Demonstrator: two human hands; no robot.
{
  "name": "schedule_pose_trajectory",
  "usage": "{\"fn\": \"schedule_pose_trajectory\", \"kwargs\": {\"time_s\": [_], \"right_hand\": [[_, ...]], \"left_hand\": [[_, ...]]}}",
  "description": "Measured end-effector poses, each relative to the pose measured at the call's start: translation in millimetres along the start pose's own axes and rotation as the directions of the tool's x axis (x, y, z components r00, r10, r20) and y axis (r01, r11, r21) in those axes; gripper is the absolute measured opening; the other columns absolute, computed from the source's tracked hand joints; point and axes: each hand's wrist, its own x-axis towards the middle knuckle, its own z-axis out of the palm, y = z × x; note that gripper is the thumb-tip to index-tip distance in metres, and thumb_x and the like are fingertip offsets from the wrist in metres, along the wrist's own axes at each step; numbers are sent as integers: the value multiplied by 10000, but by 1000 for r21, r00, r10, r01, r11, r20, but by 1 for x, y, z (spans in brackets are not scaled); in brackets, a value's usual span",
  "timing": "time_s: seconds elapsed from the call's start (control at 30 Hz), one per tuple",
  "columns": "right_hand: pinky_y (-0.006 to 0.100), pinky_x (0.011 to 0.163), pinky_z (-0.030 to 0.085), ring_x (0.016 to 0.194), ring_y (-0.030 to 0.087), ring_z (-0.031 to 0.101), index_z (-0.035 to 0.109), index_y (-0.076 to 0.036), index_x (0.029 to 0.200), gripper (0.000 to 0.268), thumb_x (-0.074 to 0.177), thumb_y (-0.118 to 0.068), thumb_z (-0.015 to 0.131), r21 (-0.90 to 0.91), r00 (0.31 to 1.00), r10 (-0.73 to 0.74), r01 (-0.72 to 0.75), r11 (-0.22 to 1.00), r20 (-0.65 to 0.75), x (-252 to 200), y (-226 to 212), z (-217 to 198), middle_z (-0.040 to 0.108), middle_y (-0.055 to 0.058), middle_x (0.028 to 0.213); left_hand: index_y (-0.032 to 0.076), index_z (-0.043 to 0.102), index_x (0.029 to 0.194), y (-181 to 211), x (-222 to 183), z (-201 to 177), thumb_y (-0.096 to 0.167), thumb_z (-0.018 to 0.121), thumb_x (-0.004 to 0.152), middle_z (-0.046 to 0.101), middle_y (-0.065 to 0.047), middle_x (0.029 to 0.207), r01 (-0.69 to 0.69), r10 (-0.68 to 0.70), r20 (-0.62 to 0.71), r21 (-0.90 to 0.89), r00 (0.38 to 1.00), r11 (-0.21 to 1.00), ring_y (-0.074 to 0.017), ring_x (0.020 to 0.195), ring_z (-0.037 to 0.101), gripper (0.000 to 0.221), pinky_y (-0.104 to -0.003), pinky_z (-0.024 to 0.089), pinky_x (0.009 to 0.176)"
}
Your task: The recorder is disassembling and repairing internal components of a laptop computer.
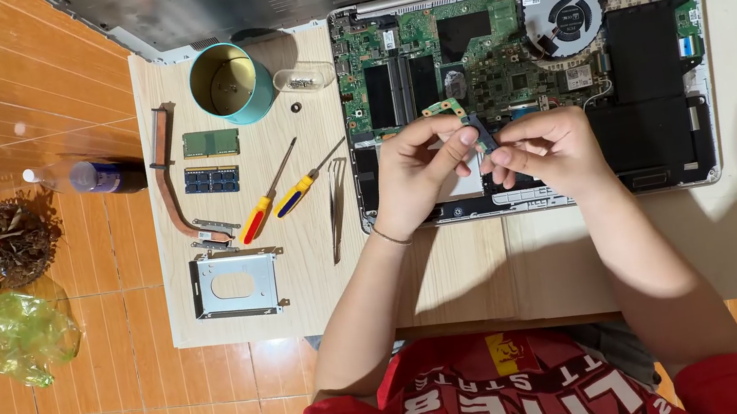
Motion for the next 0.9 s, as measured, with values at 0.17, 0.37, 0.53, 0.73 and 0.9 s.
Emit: {"fn": "schedule_pose_trajectory", "kwargs": {"time_s": [0.17, 0.37, 0.53, 0.73, 0.9], "right_hand": [[276, 609, 589, 714, 148, 711, 711, 71, 1008, 181, 852, 73, 802, -50, 994, -68, 64, 997, -87, -5, 0, 3, 730, 132, 881], [288, 642, 614, 760, 152, 717, 709, 71, 1011, 217, 826, 98, 818, -85, 987, -109, 99, 991, -120, -4, -4, 7, 726, 129, 937], [288, 657, 623, 777, 150, 726, 704, 67, 1013, 231, 819, 99, 827, -91, 985, -137, 128, 988, -104, -4, -1, 7, 730, 130, 933], [283, 649, 628, 802, 148, 730, 701, 57, 1001, 229, 818, 88, 834, -115, 981, -155, 141, 983, -119, -4, -2, 9, 730, 124, 953], [280, 736, 640, 897, 156, 747, 697, 45, 1043, 237, 845, 77, 823, -160, 970, -200, 177, 971, -140, -1, -9, 12, 728, 119, 1014]], "left_hand": [[5, 728, 1183, 10, 0, -2, 57, 703, 1027, 702, -64, 1107, 11, -5, 120, -48, 993, 999, -101, 864, 675, 166, -254, 585, 712], [15, 689, 1262, 19, -2, 0, 6, 694, 1010, 666, -58, 1195, 46, -31, 213, -66, 976, 997, -113, 1008, 686, 252, -270, 619, 792], [2, 689, 1241, 14, -3, 3, -17, 726, 994, 645, -43, 1136, 17, -10, 187, -39, 982, 999, -111, 993, 674, 250, -275, 623, 810], [-9, 689, 1187, 18, -6, 5, -1, 736, 978, 638, -34, 1121, -12, 8, 129, 30, 992, 999, -91, 993, 658, 215, -272, 638, 837], [-4, 695, 1253, 13, -3, 2, 0, 703, 1010, 655, -35, 1145, -33, 23, 163, 60, 986, 998, -103, 1017, 674, 243, -264, 617, 882]]}}
